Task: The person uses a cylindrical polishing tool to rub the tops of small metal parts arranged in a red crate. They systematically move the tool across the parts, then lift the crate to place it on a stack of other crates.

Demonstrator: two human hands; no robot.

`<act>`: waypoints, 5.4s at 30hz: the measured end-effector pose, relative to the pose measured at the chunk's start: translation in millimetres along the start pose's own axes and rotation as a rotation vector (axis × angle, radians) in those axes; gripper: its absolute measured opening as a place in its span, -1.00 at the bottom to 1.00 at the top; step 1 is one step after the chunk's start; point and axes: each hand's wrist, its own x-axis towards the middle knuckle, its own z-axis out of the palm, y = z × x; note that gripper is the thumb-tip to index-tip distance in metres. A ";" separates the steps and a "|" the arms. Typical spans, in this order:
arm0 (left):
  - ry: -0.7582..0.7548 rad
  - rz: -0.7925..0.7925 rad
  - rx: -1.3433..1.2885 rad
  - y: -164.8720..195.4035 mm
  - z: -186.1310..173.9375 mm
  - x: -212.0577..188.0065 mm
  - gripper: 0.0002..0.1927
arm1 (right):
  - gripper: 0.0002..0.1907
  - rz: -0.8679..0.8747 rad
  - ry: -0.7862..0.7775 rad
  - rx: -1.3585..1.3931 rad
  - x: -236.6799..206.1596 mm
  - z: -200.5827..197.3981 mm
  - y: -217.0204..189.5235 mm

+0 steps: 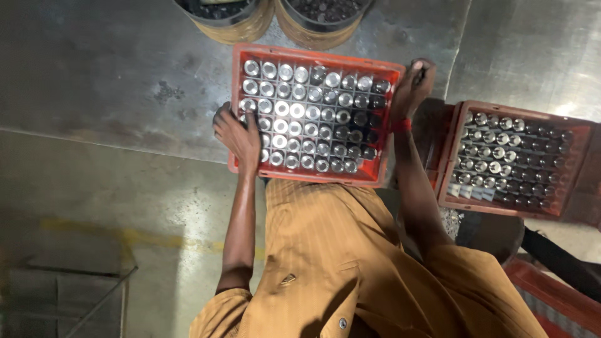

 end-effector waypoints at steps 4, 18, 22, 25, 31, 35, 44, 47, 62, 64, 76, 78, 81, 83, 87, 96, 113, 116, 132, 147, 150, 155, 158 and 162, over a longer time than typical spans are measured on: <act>-0.515 -0.414 -0.169 -36.9 35.5 34.0 -0.38 | -0.73 -0.153 -0.161 0.027 10.9 67.2 -38.7; -0.721 -0.553 -0.354 -73.6 56.7 81.0 -0.50 | 0.25 0.169 -0.496 -0.699 89.1 326.0 -82.1; -0.614 -0.436 -0.488 -82.6 59.2 87.3 -0.56 | 0.39 0.311 -0.486 -0.740 79.9 356.0 -85.3; -0.541 -0.366 -0.445 -87.5 59.1 89.8 -0.56 | 0.39 0.288 -0.491 -0.809 75.4 361.2 -81.8; -0.517 -0.338 -0.433 -86.2 56.5 87.8 -0.53 | -0.29 0.324 -0.342 -0.405 77.5 319.1 -78.1; -0.546 -0.365 -0.360 -86.8 64.5 82.8 -0.51 | -0.66 0.245 -0.444 0.165 58.4 245.3 -100.4; -0.797 -0.582 -0.299 -81.8 55.1 68.6 -0.40 | -0.49 0.787 -0.420 0.831 -101.4 74.7 -126.0; -0.633 -0.439 -0.198 -68.8 48.0 69.6 -0.24 | -0.52 0.855 -0.495 0.812 -157.3 24.9 -98.8; -0.549 -0.401 -0.254 -44.5 33.8 53.1 -0.26 | -0.36 0.498 -0.169 0.852 -153.2 -121.5 -107.9; -0.536 -0.397 -0.253 -43.9 34.2 52.9 -0.27 | -0.32 0.441 -0.079 0.525 -152.2 -123.6 -108.9; -0.547 -0.269 -0.185 -56.9 34.3 32.8 -0.34 | -0.43 -0.316 -0.304 -0.314 -160.8 -135.2 -127.0; -0.512 -0.205 -0.241 -58.7 27.9 24.0 -0.38 | -0.43 -0.353 -0.227 -0.326 -164.8 -137.3 -118.5; -0.483 -0.140 -0.273 -62.4 15.1 6.2 -0.43 | -0.49 -0.367 -0.254 -0.301 -175.5 -136.6 -100.3; -0.472 -0.108 -0.275 -67.2 6.4 0.6 -0.45 | -0.53 -0.251 -0.469 -0.221 -182.7 -125.8 -85.6; -0.498 -0.093 -0.281 -72.8 -12.3 -20.2 -0.44 | -0.52 -0.215 -0.226 -0.047 -178.2 -123.2 -71.5; -0.523 -0.112 -0.166 -67.9 -23.4 -31.3 -0.37 | -0.60 -0.405 -0.248 -0.181 -120.0 -96.0 -63.5; -0.505 -0.189 -0.122 -56.6 -36.1 -19.3 -0.37 | -0.57 -0.275 -0.303 -0.375 -35.6 -58.8 -13.4; -0.494 -0.184 -0.110 -57.3 -36.1 -19.5 -0.37 | -0.46 -0.421 -0.026 -0.030 -28.6 -55.9 5.5; -0.506 -0.280 -0.107 -56.1 -39.4 -16.6 -0.33 | -0.56 -0.312 -0.399 -0.187 -42.1 7.3 -62.7; -0.472 -0.207 -0.137 -62.6 -39.8 -20.3 -0.31 | -0.89 -0.547 -0.499 -0.256 -79.2 9.1 -89.8; -0.530 -0.289 -0.132 -61.8 -42.1 -20.0 -0.31 | -0.79 -0.470 -0.357 -0.133 -81.2 -0.6 -73.2; -0.523 -0.294 -0.121 -61.2 -43.7 -18.4 -0.31 | -0.63 -0.523 -0.420 -0.525 -68.6 -20.6 -46.7; -0.527 -0.274 -0.133 -64.0 -42.6 -18.2 -0.31 | -0.59 -0.239 -0.354 -0.277 -59.5 -16.4 -35.7; -0.481 -0.204 -0.135 -65.4 -41.2 -21.9 -0.32 | -0.66 -0.523 -0.229 -0.116 -58.3 13.2 -28.0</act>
